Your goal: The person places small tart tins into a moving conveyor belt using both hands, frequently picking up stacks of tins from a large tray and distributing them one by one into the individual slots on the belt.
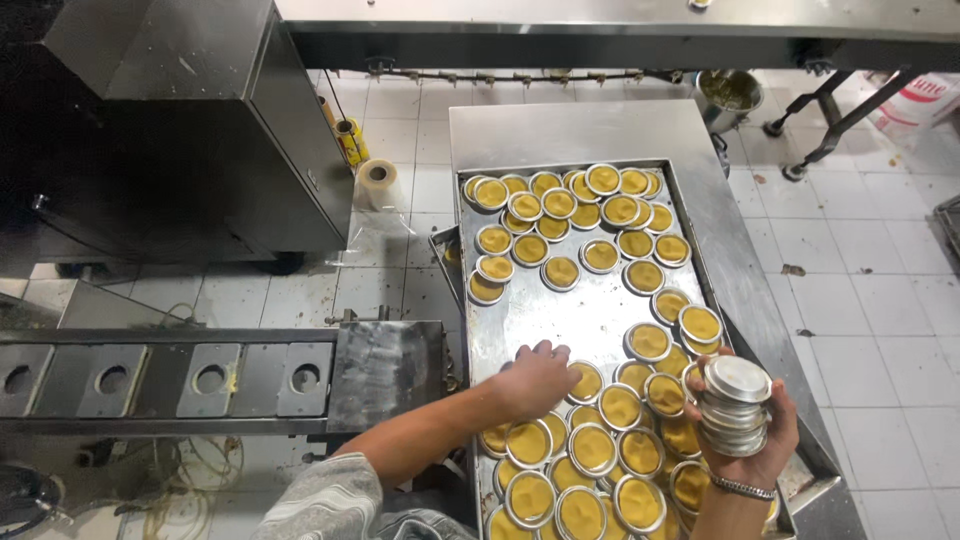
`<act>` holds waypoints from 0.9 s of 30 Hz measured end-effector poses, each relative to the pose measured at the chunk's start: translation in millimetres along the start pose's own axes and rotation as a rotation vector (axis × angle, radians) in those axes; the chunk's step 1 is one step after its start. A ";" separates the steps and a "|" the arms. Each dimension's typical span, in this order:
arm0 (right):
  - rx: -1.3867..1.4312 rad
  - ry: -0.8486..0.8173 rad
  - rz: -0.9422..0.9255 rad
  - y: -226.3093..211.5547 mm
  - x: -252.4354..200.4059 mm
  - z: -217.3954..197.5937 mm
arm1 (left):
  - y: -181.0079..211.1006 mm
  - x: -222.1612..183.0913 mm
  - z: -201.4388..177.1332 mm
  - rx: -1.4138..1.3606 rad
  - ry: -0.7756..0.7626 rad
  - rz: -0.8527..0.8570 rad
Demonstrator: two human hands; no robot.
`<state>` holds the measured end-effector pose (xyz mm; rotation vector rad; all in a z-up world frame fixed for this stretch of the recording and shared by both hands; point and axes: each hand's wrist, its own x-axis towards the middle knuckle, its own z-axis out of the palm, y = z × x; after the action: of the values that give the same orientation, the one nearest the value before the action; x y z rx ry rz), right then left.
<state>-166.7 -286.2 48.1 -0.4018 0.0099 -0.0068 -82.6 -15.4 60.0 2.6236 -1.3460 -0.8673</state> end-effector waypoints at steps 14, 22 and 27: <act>-0.036 0.066 -0.052 22.8 -17.5 33.1 | -15.1 -14.6 1.1 0.020 0.012 0.073; -0.029 0.135 -0.107 58.9 -24.7 89.2 | -66.6 7.4 28.7 -0.167 0.201 0.308; -0.095 0.147 -0.128 76.2 -22.9 87.2 | -119.9 -9.1 18.3 -0.679 0.266 0.433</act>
<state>-188.2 -181.8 98.8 -0.4957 0.1297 -0.1622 -8.9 68.7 12.2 1.7750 -1.2007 -0.7095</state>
